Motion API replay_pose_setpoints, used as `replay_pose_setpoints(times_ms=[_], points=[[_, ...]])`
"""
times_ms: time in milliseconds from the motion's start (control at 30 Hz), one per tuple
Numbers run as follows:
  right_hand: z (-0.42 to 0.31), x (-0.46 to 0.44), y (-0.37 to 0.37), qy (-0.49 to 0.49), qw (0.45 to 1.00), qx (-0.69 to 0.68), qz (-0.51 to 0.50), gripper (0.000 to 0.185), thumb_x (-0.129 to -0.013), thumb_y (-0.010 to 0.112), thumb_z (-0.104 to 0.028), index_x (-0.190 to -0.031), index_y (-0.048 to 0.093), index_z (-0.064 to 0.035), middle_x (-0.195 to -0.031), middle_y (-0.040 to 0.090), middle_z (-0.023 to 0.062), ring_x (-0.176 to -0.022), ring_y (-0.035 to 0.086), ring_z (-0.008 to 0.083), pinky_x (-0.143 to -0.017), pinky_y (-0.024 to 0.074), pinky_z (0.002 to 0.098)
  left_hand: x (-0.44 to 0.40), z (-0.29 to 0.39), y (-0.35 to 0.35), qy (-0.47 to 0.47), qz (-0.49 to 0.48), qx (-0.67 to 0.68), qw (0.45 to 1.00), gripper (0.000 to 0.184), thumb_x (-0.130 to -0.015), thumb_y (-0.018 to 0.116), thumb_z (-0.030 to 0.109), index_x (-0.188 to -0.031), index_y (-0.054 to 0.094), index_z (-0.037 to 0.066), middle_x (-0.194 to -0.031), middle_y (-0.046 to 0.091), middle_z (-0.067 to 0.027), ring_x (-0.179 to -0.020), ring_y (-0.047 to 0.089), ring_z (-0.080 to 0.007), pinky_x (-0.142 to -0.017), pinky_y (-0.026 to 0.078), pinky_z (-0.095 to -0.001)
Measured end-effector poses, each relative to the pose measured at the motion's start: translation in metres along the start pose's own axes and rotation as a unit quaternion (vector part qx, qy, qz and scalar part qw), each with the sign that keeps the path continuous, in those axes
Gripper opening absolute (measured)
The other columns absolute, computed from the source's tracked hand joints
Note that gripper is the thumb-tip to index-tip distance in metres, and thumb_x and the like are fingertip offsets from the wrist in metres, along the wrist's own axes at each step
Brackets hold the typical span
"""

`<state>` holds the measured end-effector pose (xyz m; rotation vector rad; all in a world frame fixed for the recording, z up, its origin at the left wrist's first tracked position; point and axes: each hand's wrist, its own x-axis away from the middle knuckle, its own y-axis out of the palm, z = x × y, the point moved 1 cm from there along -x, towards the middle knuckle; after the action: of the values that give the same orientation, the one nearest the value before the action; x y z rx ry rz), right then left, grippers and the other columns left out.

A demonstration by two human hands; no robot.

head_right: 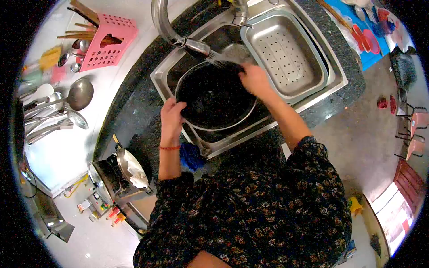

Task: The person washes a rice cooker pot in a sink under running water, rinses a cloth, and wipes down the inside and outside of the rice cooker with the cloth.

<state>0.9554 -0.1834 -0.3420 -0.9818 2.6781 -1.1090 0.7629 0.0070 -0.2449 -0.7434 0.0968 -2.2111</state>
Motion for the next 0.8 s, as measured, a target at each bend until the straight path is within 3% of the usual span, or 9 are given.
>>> replay_pose_setpoints(times_ms=[100,167,233,300,400,533,633,733,800], points=[[-0.009,-0.013,-0.023,0.001,0.999,-0.003,0.049,0.035,-0.081,0.062,-0.016,-0.114,0.059,-0.0052,-0.091,0.064,0.0245,-0.089,0.06,0.0429,-0.079,0.0485,0.0468,-0.017,-0.006,0.011,0.027,-0.032,0.032,0.999,0.005,-0.079,0.061,0.006,-0.082,0.058,0.007,-0.068,0.05,0.0031,-0.058,0.046,-0.0077,-0.046,0.032,-0.0229],[-0.025,-0.025,-0.015,-0.02,0.998,-0.027,0.062,0.035,-0.081,0.062,-0.015,-0.114,0.059,-0.0047,-0.092,0.064,0.0247,-0.089,0.06,0.0434,-0.078,0.0482,0.0475,-0.021,0.007,0.007,0.087,0.009,0.054,0.995,0.011,-0.078,0.059,0.004,-0.075,0.049,0.004,-0.067,0.046,-0.0002,-0.055,0.045,-0.0107,-0.044,0.036,-0.0263],[-0.043,-0.028,-0.006,-0.04,0.995,-0.047,0.084,0.034,-0.079,0.061,-0.012,-0.111,0.056,-0.0023,-0.091,0.063,0.0266,-0.09,0.058,0.045,-0.077,0.0468,0.0494,-0.039,0.001,-0.013,0.123,-0.006,0.1,0.987,0.008,-0.077,0.058,0.001,-0.078,0.051,0.003,-0.076,0.053,-0.0011,-0.068,0.047,-0.0086,-0.059,0.038,-0.0245],[-0.054,-0.018,-0.004,-0.03,0.994,-0.067,0.082,0.027,-0.076,0.056,-0.007,-0.101,0.051,0.002,-0.087,0.062,0.029,-0.086,0.059,0.046,-0.077,0.0466,0.0522,-0.041,-0.007,-0.023,0.121,0.003,0.063,0.991,0.007,-0.078,0.056,-0.001,-0.079,0.05,0.002,-0.079,0.052,-0.0009,-0.074,0.046,-0.0087,-0.064,0.038,-0.0248],[-0.057,0.002,-0.022,0.03,0.998,-0.032,0.047,0.032,-0.076,0.057,-0.007,-0.105,0.048,0.0008,-0.086,0.06,0.0284,-0.087,0.057,0.0469,-0.076,0.0445,0.0515,-0.066,-0.053,-0.024,0.101,-0.012,-0.005,0.995,0.006,-0.08,0.056,-0.001,-0.083,0.051,0.001,-0.08,0.053,-0.0016,-0.073,0.046,-0.0107,-0.066,0.04,-0.0268],[-0.079,0.037,-0.057,-0.014,0.995,0.009,0.101,0.024,-0.074,0.054,-0.003,-0.096,0.044,0.0008,-0.087,0.059,0.0275,-0.083,0.056,0.0481,-0.075,0.0442,0.054,-0.048,-0.054,0.03,0.093,-0.012,-0.032,0.995,0.018,-0.09,0.06,0.016,-0.089,0.052,0.0,-0.079,0.052,-0.0019,-0.074,0.046,-0.0128,-0.068,0.04,-0.0296],[-0.097,0.057,-0.071,-0.023,0.991,0.03,0.126,0.023,-0.074,0.053,-0.001,-0.095,0.043,0.0001,-0.086,0.058,0.0266,-0.08,0.057,0.0476,-0.072,0.0448,0.0541,-0.06,-0.064,0.059,0.125,-0.04,-0.138,0.982,0.032,-0.096,0.051,0.03,-0.087,0.051,-0.001,-0.084,0.06,-0.0196,-0.075,0.056,-0.0325,-0.069,0.042,-0.0406],[-0.118,0.073,-0.078,-0.01,0.988,0.045,0.145,0.023,-0.075,0.053,0.001,-0.095,0.042,-0.0004,-0.087,0.057,0.0262,-0.077,0.056,0.0479,-0.069,0.0453,0.0544,-0.08,-0.063,0.081,0.211,-0.057,-0.187,0.958,0.039,-0.097,0.046,0.037,-0.093,0.052,-0.001,-0.091,0.06,-0.0276,-0.083,0.056,-0.0461,-0.072,0.042,-0.048],[-0.124,0.078,-0.081,0.032,0.987,0.071,0.143,0.023,-0.076,0.053,-0.001,-0.096,0.041,-0.0011,-0.088,0.056,0.0264,-0.077,0.056,0.0487,-0.068,0.0448,0.0555,-0.088,-0.054,0.099,0.213,-0.056,-0.225,0.949,0.041,-0.097,0.046,0.039,-0.102,0.051,0.0,-0.092,0.061,-0.0294,-0.087,0.056,-0.0477,-0.073,0.043,-0.0508]])
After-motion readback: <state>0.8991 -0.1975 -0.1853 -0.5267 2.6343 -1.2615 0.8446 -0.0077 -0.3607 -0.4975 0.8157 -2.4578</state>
